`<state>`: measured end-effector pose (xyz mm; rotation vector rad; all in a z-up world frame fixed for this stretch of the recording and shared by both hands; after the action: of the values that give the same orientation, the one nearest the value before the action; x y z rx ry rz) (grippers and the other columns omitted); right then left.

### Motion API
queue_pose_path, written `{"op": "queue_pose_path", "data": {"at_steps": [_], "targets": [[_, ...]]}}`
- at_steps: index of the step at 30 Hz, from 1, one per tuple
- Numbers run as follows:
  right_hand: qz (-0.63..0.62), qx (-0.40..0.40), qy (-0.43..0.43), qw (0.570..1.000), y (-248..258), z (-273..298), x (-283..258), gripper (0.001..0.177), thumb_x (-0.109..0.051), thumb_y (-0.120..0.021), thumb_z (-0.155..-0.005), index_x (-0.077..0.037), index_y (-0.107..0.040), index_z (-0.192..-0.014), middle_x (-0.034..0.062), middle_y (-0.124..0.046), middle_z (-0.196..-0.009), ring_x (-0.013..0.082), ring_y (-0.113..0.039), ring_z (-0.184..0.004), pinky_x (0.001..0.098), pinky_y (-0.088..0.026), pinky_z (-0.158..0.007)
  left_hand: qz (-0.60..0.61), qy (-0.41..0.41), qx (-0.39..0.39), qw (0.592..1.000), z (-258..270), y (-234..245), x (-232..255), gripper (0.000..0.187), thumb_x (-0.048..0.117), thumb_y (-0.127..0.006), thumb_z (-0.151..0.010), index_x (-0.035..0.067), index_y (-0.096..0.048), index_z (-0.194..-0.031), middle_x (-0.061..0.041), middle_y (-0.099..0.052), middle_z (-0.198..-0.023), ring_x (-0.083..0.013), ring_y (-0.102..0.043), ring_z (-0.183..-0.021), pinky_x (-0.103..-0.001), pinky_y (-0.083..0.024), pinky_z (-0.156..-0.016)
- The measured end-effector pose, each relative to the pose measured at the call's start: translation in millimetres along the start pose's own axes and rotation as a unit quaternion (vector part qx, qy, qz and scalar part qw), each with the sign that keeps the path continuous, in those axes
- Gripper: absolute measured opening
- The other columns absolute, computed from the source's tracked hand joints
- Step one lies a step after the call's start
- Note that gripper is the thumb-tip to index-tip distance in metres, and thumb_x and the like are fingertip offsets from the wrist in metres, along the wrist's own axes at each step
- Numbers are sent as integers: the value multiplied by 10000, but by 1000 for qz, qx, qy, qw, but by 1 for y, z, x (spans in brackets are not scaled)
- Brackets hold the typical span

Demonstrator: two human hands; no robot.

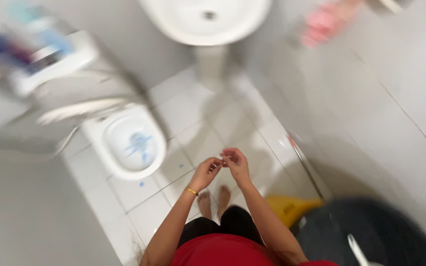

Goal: The person applies cleaning liquid to a toilet bowl, scrubs the interior using a long-handled brush, and then uses a hand-held sprayer and a scoop to rinse the bowl with water.

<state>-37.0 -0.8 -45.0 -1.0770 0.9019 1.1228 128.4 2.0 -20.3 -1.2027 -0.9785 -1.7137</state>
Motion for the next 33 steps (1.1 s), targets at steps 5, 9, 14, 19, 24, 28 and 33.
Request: {"op": "queue_pose_path", "data": {"at_steps": [5,9,14,19,24,28,33], "targets": [[85,-148,-53,984,-86,-7,13,235,-62,-700,-933,-31,-642,-1158,72,-727,-990,142,-706,-891,300,-603,-737,-11,-22,157,987,59,64,-23,105,101,-671,-954,52,-714,-1036,-59,-722,-1005,-173,-688,-838,-309,-556,-751],[97,-253,-58,961,-144,-19,23,229,-81,-704,-941,-34,-645,-1158,65,-716,-972,130,-685,-866,296,-602,-738,35,25,248,968,104,93,-36,103,122,-653,-974,61,-700,-1042,-51,-711,-995,-158,-657,-795,-292,-554,-747],[113,-337,-94,930,-218,-2,32,201,-119,-687,-954,-51,-657,-1141,55,-725,-961,124,-674,-832,283,-574,-717,68,20,349,935,168,125,-55,108,119,-646,-978,65,-716,-1041,-49,-704,-1002,-135,-650,-791,-288,-549,-734],[129,-451,-121,875,-322,29,49,192,-137,-684,-959,-71,-667,-1138,52,-741,-963,110,-665,-816,264,-560,-717,57,24,448,892,237,178,-78,102,106,-674,-959,61,-737,-1026,-60,-702,-965,-131,-661,-774,-286,-552,-716],[130,-520,-101,838,-447,47,82,183,-148,-662,-975,-75,-664,-1142,37,-736,-974,110,-662,-805,269,-571,-714,46,-25,515,855,306,261,-106,102,94,-673,-966,53,-741,-1031,-46,-714,-980,-112,-683,-805,-266,-560,-737],[105,-520,-98,842,-553,62,108,158,-161,-656,-1001,-71,-663,-1130,34,-711,-959,130,-657,-799,296,-579,-687,37,7,561,827,360,337,-122,100,96,-683,-964,45,-762,-999,-41,-730,-934,-106,-661,-769,-262,-533,-678],[123,-490,-81,859,-658,69,110,165,-160,-630,-1007,-76,-671,-1143,44,-727,-1004,143,-669,-856,309,-593,-738,21,23,575,818,411,433,-112,91,92,-708,-950,38,-773,-986,-29,-734,-932,-102,-647,-753,-246,-519,-661]]}}
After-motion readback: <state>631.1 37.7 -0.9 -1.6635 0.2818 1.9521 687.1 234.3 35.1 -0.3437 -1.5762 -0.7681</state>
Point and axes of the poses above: each hand's wrist, its own z-axis away from the middle knuckle, its own y-axis out of the back of the hand, x = y × z, the point moved 3 cm from there along -z, towards the middle knuckle
